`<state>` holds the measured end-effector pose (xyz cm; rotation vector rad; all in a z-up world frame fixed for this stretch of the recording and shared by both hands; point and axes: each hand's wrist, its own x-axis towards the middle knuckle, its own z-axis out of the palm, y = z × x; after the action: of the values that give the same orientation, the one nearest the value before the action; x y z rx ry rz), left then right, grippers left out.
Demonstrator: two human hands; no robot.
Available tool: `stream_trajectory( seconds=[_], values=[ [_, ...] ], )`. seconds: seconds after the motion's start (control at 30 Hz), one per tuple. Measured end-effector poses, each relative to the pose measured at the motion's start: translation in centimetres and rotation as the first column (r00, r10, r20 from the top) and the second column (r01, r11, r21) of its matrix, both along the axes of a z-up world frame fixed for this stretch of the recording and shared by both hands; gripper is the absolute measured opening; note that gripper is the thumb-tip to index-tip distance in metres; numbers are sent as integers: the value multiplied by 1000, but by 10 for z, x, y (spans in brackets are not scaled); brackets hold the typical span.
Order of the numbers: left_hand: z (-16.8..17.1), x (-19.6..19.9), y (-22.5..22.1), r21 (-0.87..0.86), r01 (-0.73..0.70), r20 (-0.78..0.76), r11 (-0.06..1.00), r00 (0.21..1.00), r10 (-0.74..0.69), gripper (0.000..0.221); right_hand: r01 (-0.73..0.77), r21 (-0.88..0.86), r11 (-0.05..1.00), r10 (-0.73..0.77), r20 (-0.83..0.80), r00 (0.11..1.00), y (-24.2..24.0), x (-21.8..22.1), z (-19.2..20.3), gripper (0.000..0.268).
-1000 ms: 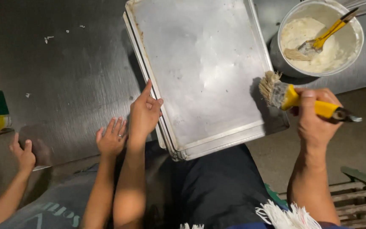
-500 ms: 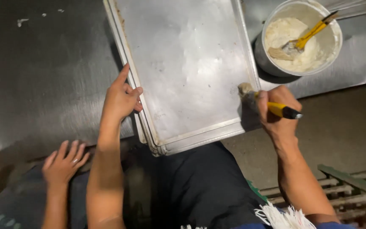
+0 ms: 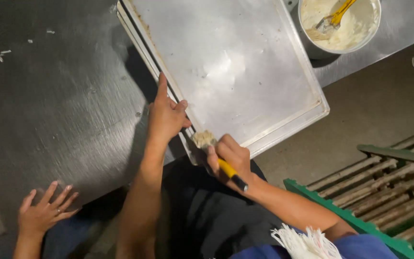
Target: Apply grease or butter to metal baking trays using a pastry brush.
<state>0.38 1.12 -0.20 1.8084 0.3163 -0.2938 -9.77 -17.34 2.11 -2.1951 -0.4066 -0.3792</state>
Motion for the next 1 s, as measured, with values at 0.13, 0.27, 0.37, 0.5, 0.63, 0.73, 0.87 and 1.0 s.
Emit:
stream_trajectory(
  seconds=[0.13, 0.27, 0.37, 0.5, 0.63, 0.73, 0.87, 1.0],
  values=[
    [14, 2, -1, 83, 52, -25, 995, 998, -50, 88, 131, 111, 985, -117, -125, 985, -18, 26, -13, 27],
    [17, 2, -4, 145, 51, -53, 988, 998, -43, 88, 216, 82, 973, -212, -52, 976, -68, 77, -1, 33],
    [31, 4, -7, 139, 17, -78, 990, 997, -6, 87, 321, -94, 942, -301, 181, 936, -139, 130, -36, 35],
    [28, 0, -10, 125, -17, -107, 992, 994, 31, 87, 332, -175, 927, -262, 331, 907, -156, 177, -24, 24],
    [1, -1, -10, 2, -49, -45, 999, 998, 49, 86, 280, -224, 934, -201, 318, 926, -115, 169, -6, 13],
    [-9, -2, -2, -81, -58, -3, 995, 998, 58, 85, 140, -157, 978, -108, 196, 975, -58, 139, 13, 9],
    [-21, -3, -1, -174, -27, 4, 984, 1000, 28, 87, -4, 48, 999, 3, 32, 999, 5, 104, 5, 18],
    [-16, -4, 1, -120, -29, 26, 992, 999, 32, 87, 17, 258, 966, 24, -156, 987, 27, 115, -24, 32]
  ],
)
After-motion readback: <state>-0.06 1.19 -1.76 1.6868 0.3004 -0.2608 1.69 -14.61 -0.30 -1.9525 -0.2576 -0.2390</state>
